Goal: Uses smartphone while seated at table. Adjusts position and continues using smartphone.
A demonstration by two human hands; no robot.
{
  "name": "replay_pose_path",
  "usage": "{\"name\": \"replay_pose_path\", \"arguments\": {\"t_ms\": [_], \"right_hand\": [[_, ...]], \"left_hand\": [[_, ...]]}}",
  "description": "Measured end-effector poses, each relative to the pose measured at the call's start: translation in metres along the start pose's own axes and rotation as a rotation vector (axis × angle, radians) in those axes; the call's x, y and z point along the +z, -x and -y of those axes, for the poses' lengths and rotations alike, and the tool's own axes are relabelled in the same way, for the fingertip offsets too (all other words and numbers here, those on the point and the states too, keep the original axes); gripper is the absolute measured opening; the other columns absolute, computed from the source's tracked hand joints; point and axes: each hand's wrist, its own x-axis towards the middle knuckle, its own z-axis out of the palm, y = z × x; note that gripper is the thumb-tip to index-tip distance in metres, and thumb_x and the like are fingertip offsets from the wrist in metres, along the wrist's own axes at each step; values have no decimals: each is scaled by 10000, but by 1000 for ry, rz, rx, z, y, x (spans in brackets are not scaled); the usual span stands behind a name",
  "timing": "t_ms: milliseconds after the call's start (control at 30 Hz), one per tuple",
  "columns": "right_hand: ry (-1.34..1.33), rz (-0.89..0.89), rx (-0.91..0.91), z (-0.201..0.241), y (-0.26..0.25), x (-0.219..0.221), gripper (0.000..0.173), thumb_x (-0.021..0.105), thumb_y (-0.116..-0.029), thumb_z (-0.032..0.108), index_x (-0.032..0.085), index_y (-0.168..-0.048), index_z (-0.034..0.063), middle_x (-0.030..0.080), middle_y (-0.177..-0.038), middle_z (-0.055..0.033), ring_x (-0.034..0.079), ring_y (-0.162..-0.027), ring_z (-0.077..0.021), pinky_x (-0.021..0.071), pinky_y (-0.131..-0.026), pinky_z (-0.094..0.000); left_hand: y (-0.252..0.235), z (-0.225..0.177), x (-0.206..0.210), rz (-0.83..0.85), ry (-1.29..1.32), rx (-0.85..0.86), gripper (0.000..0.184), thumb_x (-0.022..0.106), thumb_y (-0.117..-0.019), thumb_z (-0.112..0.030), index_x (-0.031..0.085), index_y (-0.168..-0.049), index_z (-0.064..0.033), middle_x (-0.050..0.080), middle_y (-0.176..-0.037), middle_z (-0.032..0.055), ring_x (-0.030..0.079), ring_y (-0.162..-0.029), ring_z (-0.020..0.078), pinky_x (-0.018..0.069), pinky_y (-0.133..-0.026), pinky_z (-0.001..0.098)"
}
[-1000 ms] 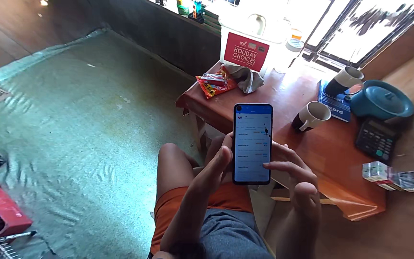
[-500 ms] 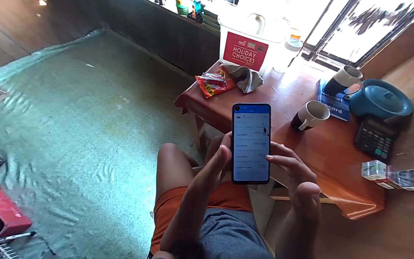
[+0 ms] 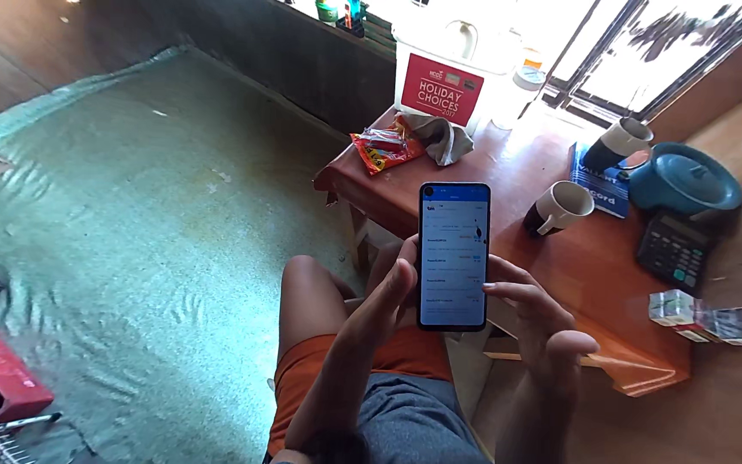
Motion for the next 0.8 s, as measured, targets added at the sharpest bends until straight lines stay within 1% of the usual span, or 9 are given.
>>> {"name": "replay_pose_path", "arguments": {"t_ms": [100,167,233,300,400,467,567,733,800], "right_hand": [[-6,-4,-6,0,-1,-1,794,235,-946,795,715,-1242,235,604,-1444,-10,474,-1420,-226,364,-1198,-463],[15,-2,-17,0,-2,-2,800,211,-957,783,707,-1255,230,603,-1446,0,482,-1414,-212,355,-1204,-460],[11,3,-16,-1,-2,-2,798,207,-963,777,702,-1267,230,603,-1446,8,479,-1416,-200,345,-1210,-453],[-14,10,-1,-1,-3,-3,796,222,-956,782,702,-1268,230,600,-1449,2,484,-1410,-198,372,-1194,-426],[-68,8,14,-1,-4,-3,790,262,-946,791,699,-1267,217,597,-1448,-11,510,-1380,-188,434,-1140,-373],[-86,5,13,-1,-5,-2,782,269,-948,786,691,-1284,220,600,-1446,-12,504,-1386,-193,427,-1145,-377],[-79,-6,20,-1,-5,-1,788,259,-941,796,680,-1296,233,601,-1449,-6,496,-1401,-212,424,-1156,-404],[-86,-15,5,-1,-6,2,767,271,-943,790,659,-1319,246,597,-1452,11,475,-1417,-199,394,-1176,-399],[-88,-17,1,-2,-7,4,754,279,-945,788,650,-1324,251,601,-1444,9,486,-1406,-197,408,-1166,-396]], "left_hand": [[-1,-1,1,1,2,-3,1016,498,-824,-842,315,-1512,-117,640,-1294,17,636,-1166,114,536,-1003,329],[-2,0,1,9,2,5,1002,489,-839,-833,317,-1512,-111,642,-1292,27,635,-1172,120,530,-1014,335],[-3,1,0,10,3,7,992,491,-843,-827,321,-1512,-114,644,-1286,21,638,-1159,112,533,-1002,326],[-4,0,0,19,11,2,985,491,-846,-822,318,-1515,-121,636,-1302,22,635,-1169,116,536,-999,327],[-6,0,0,18,17,0,976,485,-853,-816,316,-1510,-113,644,-1288,24,650,-1149,120,558,-965,325],[-6,0,-1,25,14,3,984,481,-855,-817,307,-1513,-107,643,-1284,21,650,-1146,115,557,-967,322],[-7,0,-1,20,18,0,978,487,-846,-822,332,-1504,-116,644,-1288,24,647,-1153,122,549,-981,328],[-8,-2,-2,-14,-6,-9,1020,493,-836,-832,320,-1513,-88,637,-1298,36,633,-1174,122,530,-1011,335],[-9,-4,-1,-29,-24,-16,1039,499,-823,-842,322,-1510,-83,642,-1289,39,638,-1166,124,535,-1003,336]]}}
